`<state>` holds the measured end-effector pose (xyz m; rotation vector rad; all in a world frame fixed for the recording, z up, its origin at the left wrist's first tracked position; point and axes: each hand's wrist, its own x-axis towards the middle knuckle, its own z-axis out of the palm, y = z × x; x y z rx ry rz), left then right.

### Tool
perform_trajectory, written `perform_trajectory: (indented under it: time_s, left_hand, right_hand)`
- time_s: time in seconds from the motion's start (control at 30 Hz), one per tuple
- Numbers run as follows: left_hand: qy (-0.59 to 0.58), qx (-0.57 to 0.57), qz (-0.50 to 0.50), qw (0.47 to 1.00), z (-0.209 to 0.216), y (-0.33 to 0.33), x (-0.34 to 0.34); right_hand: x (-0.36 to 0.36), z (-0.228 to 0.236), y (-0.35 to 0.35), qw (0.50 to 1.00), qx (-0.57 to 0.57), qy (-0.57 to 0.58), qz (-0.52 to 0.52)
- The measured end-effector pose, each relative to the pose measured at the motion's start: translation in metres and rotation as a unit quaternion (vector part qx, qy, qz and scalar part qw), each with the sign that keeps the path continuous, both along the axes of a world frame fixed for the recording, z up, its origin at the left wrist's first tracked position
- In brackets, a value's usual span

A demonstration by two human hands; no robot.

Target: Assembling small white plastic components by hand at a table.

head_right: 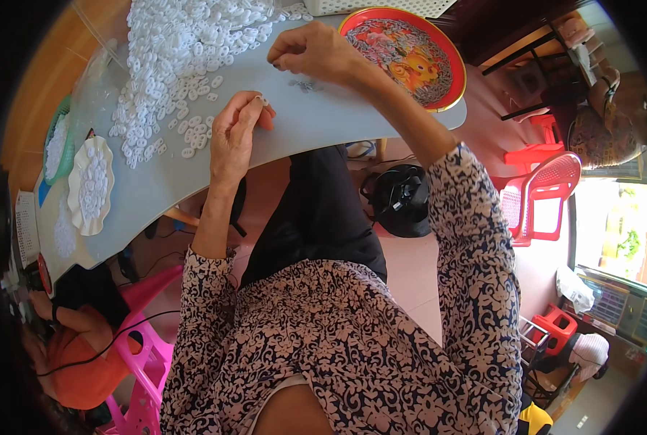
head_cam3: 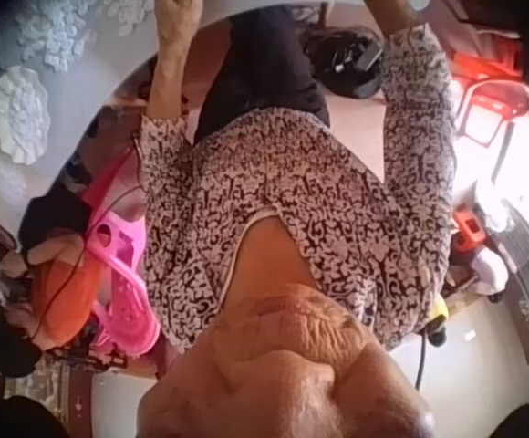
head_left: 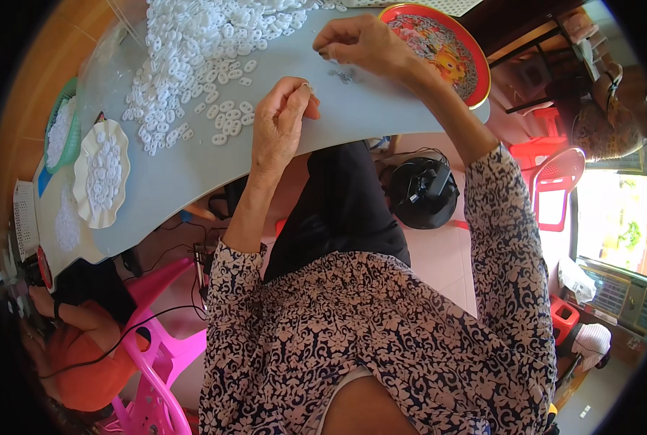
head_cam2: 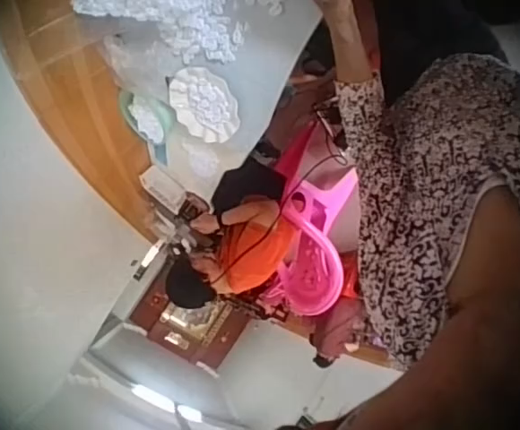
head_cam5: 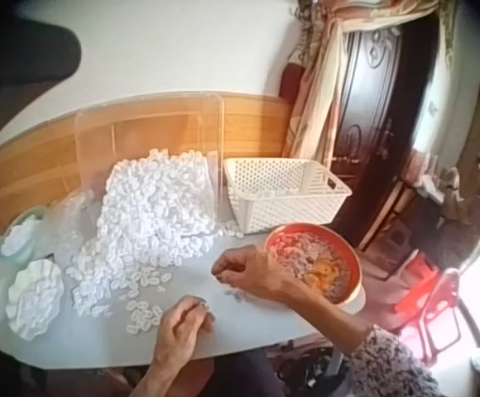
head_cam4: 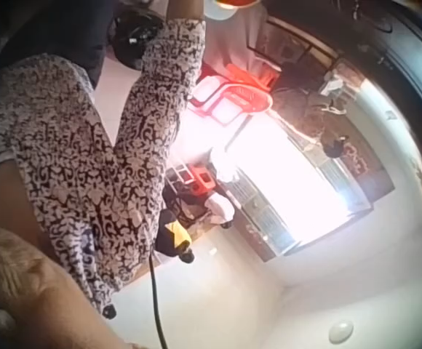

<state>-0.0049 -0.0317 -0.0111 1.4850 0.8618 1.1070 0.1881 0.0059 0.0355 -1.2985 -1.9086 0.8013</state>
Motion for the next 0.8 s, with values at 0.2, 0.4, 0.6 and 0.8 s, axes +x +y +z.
perform_trajectory:
  time_s: [0.2,0.4,0.6,0.8]
  left_hand:
    - [-0.036,-0.021,-0.004,0.999,-0.001,-0.001,-0.002]
    - [-0.013,-0.008,-0.013,1.000,0.003,-0.004,0.002]
    - [0.040,0.020,-0.031,0.999,0.004,-0.004,0.000]
    - [0.058,0.024,-0.029,0.998,0.004,-0.005,0.000]
  right_hand:
    - [-0.026,-0.020,-0.054,0.956,-0.108,0.265,-0.060]
    - [-0.030,-0.042,-0.068,0.928,-0.083,0.355,-0.076]
    - [-0.032,-0.047,-0.066,0.923,-0.065,0.375,-0.051]
    - [-0.034,-0.047,-0.069,0.920,-0.061,0.383,-0.060]
